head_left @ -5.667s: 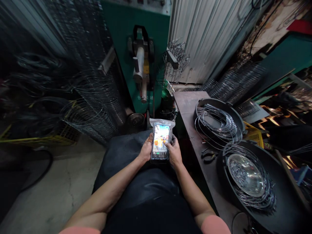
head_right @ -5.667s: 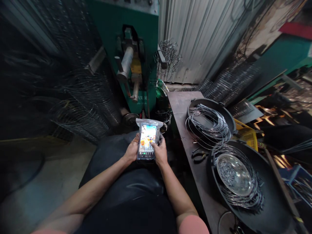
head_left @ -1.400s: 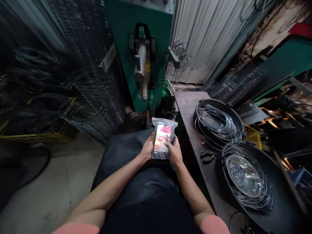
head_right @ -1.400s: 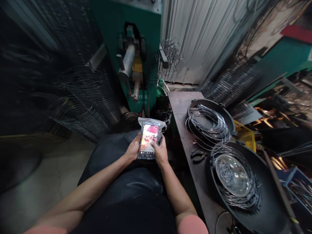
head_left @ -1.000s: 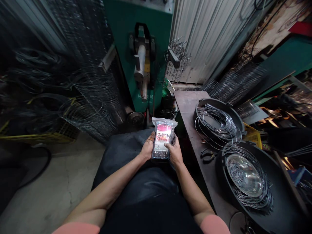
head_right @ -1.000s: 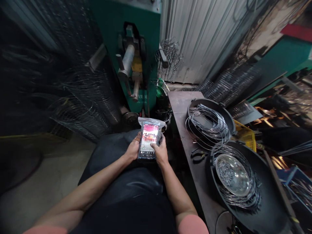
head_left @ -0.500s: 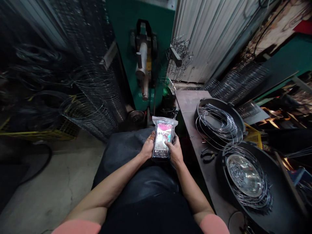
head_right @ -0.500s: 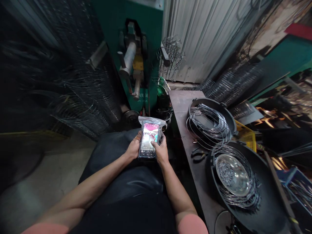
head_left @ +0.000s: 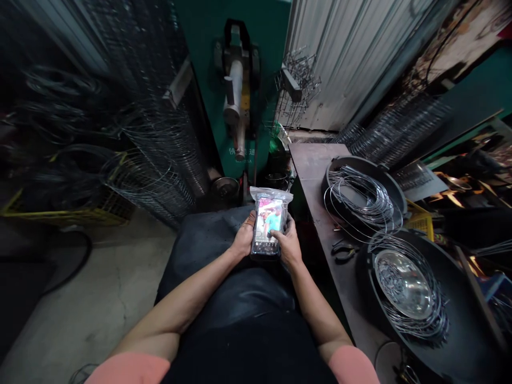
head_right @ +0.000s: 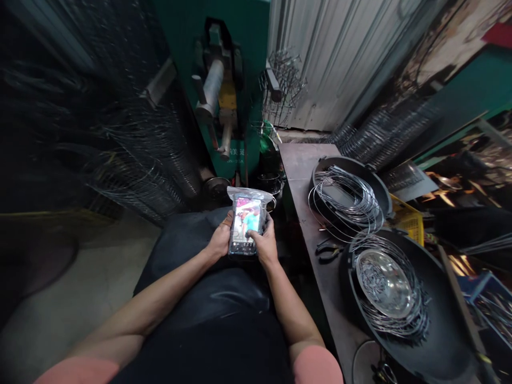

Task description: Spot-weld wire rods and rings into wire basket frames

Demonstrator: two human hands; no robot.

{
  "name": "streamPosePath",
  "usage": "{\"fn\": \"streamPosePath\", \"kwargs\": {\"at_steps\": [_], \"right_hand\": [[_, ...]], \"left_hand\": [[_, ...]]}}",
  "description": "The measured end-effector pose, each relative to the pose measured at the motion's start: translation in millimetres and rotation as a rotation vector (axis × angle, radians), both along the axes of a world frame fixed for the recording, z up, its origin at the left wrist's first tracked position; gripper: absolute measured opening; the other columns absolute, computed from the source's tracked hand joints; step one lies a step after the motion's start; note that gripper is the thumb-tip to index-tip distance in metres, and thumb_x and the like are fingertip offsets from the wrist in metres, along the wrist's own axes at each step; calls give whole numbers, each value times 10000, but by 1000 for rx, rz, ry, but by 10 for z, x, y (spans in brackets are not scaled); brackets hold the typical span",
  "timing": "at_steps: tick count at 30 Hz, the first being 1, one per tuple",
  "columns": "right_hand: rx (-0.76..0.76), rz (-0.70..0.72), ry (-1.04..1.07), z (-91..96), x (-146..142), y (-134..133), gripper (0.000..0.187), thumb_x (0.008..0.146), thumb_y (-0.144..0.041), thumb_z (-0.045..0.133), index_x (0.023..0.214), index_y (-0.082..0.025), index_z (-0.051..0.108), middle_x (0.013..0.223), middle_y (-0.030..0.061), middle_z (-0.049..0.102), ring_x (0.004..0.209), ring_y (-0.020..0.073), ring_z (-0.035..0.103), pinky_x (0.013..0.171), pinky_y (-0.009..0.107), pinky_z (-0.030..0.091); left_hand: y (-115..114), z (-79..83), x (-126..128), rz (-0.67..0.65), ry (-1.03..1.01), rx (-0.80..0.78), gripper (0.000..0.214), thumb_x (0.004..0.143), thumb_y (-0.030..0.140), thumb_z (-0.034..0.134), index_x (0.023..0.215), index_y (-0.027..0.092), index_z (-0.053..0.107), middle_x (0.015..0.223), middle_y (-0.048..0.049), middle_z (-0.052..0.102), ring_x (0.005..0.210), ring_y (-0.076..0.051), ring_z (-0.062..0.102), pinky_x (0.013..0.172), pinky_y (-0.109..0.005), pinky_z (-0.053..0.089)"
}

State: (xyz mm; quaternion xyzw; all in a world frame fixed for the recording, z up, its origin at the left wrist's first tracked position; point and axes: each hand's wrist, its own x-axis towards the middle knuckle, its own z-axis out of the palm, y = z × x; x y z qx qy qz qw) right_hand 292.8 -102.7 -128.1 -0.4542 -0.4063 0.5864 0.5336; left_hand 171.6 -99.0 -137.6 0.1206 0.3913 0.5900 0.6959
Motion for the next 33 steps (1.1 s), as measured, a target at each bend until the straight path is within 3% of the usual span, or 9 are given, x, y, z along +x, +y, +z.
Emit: {"fn": "streamPosePath", "kwargs": {"at_steps": [10, 33], "right_hand": [[21, -6, -14, -46, 1, 18, 741, 565, -128, 698, 1241, -220, 407, 1277, 59, 510, 1168, 225, 482, 1041, 411, 336], [31, 13, -17, -52, -6, 15, 771, 571, -133, 690, 1271, -227, 379, 1270, 64, 517, 1149, 227, 501, 1020, 424, 359]], "left_hand": [[-7, 2, 1, 18, 16, -19, 459, 734, 529, 588, 943, 124, 646, 889, -104, 713, 825, -257, 663, 818, -415, 500], [-5, -10, 2, 7, -30, -23, 491, 733, 532, 586, 998, 123, 639, 936, -113, 707, 886, -275, 652, 816, -409, 502]]}}
